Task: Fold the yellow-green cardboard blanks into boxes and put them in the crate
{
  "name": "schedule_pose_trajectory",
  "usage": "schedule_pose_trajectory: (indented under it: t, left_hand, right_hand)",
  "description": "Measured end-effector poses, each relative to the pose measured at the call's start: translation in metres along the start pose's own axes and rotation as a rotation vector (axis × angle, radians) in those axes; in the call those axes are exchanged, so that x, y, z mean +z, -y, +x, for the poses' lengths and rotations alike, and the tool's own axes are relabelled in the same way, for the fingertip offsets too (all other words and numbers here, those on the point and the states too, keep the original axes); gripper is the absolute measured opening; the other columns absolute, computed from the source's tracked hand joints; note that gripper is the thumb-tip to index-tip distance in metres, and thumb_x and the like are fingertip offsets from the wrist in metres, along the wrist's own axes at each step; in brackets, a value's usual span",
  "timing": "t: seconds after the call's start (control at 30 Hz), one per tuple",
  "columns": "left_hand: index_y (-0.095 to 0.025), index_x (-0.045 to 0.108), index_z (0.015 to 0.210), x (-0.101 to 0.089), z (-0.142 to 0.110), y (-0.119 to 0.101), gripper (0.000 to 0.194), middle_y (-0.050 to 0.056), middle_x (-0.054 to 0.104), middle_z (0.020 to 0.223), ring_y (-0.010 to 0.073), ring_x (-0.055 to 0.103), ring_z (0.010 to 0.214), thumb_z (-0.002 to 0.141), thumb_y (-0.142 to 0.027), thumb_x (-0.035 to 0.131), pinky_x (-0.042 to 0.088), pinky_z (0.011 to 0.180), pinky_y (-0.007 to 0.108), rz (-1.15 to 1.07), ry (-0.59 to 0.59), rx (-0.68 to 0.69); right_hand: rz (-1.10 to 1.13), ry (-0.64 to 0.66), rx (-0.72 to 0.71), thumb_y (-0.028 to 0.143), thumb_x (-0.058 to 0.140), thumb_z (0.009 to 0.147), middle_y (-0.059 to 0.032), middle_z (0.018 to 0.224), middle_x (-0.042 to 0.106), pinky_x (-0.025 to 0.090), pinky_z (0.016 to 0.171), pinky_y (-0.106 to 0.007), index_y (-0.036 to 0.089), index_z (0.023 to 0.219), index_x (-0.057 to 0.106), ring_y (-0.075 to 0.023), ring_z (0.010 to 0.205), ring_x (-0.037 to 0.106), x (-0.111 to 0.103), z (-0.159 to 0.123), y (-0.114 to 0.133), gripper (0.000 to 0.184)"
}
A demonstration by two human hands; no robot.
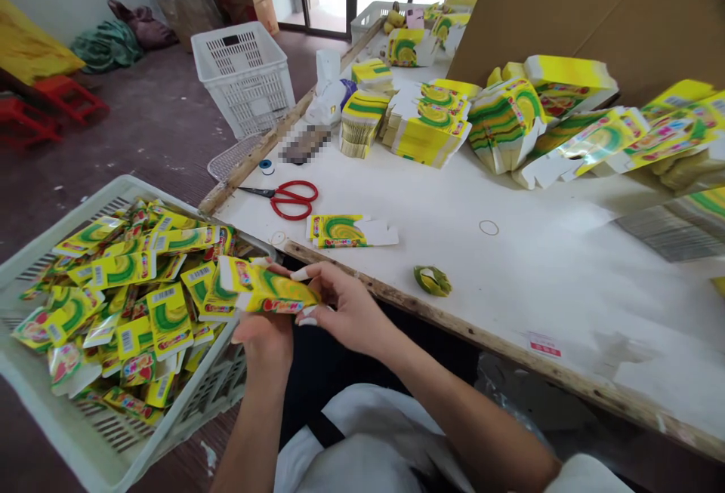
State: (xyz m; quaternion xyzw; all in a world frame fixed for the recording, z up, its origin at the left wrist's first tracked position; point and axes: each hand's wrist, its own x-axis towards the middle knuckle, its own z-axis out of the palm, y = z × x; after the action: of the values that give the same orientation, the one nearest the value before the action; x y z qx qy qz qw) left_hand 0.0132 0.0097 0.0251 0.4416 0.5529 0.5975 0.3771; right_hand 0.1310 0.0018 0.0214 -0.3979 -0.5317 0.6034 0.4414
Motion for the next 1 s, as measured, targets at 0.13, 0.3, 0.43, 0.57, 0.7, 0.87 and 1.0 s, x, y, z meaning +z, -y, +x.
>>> schedule_pose_trajectory:
  t: [0.13, 0.3, 0.43, 0.57, 0.7, 0.87, 1.0]
  left_hand:
    - [-0.02, 0.062, 0.075, -0.01, -0.004, 0.01, 0.035, -0.001, 0.064, 0.072, 0.0137, 0.061, 0.07, 0.073, -0.052, 0.075, 0.055, 0.069, 0.026, -0.106, -0.175, 0.029]
    - [-0.021, 0.069, 0.095, -0.032, 0.001, 0.0, 0.021, 0.001, 0.071, 0.092, 0.0155, 0.067, 0.089, 0.083, -0.038, 0.072, 0.055, 0.087, 0.029, -0.042, -0.137, 0.138]
    - [-0.026, 0.055, 0.13, -0.044, 0.007, -0.022, 0.065, 0.008, 0.061, 0.134, 0.0292, 0.054, 0.131, 0.073, -0.046, 0.078, 0.043, 0.112, 0.044, 0.206, 0.031, 0.37]
    - [-0.023, 0.054, 0.129, -0.035, 0.004, -0.03, 0.071, 0.011, 0.064, 0.126, 0.0331, 0.06, 0.121, 0.066, -0.039, 0.082, 0.052, 0.101, 0.046, 0.585, 0.46, 0.206]
    - [-0.02, 0.054, 0.116, -0.021, -0.006, -0.02, 0.046, 0.004, 0.07, 0.098, 0.0218, 0.07, 0.086, 0.074, -0.029, 0.072, 0.058, 0.075, 0.033, 0.611, 0.531, 0.065]
    - [-0.022, 0.039, 0.131, -0.015, -0.023, -0.003, 0.068, 0.008, 0.066, 0.114, 0.0239, 0.069, 0.099, 0.072, -0.023, 0.071, 0.057, 0.082, 0.036, 0.611, 0.562, 0.232]
    - [-0.024, 0.031, 0.135, -0.015, -0.027, 0.007, 0.069, 0.012, 0.058, 0.122, 0.0246, 0.065, 0.11, 0.076, -0.021, 0.067, 0.055, 0.087, 0.037, 0.585, 0.51, 0.442]
  right_hand:
    - [-0.161, -0.019, -0.167, 0.007, 0.056, 0.081, -0.0006, 0.09, 0.072, 0.051, 0.077, -0.028, 0.021, 0.102, 0.07, -0.0161, 0.085, 0.066, -0.013, 0.002, 0.005, 0.029]
    - [-0.517, -0.155, -0.355, 0.004, 0.05, 0.086, -0.0052, 0.097, 0.075, 0.052, 0.083, -0.035, 0.024, 0.107, 0.074, -0.0205, 0.09, 0.066, -0.034, -0.001, 0.012, 0.037]
    - [-0.857, -0.181, -0.5, 0.007, 0.051, 0.091, -0.0047, 0.104, 0.075, 0.044, 0.095, -0.045, 0.031, 0.105, 0.075, -0.0239, 0.099, 0.06, -0.042, -0.003, 0.016, 0.036]
    - [-0.885, -0.017, -0.684, 0.012, 0.055, 0.093, -0.0009, 0.106, 0.074, 0.03, 0.114, -0.048, 0.033, 0.105, 0.072, -0.0222, 0.11, 0.06, -0.032, -0.009, 0.016, 0.03]
    - [-0.605, -0.281, -0.495, 0.021, 0.062, 0.087, -0.0107, 0.143, 0.054, 0.03, 0.116, -0.054, 0.028, 0.142, 0.046, -0.0295, 0.136, 0.045, -0.029, -0.012, 0.01, 0.058]
    - [-0.067, -0.124, -0.071, 0.035, 0.059, 0.086, -0.012, 0.135, 0.062, 0.043, 0.109, -0.048, 0.022, 0.137, 0.052, -0.0283, 0.125, 0.058, -0.023, -0.007, 0.002, 0.053]
    - [0.109, -0.016, 0.064, 0.041, 0.064, 0.082, -0.0075, 0.124, 0.069, 0.045, 0.108, -0.046, 0.023, 0.12, 0.065, -0.027, 0.118, 0.062, -0.018, -0.002, -0.002, 0.042]
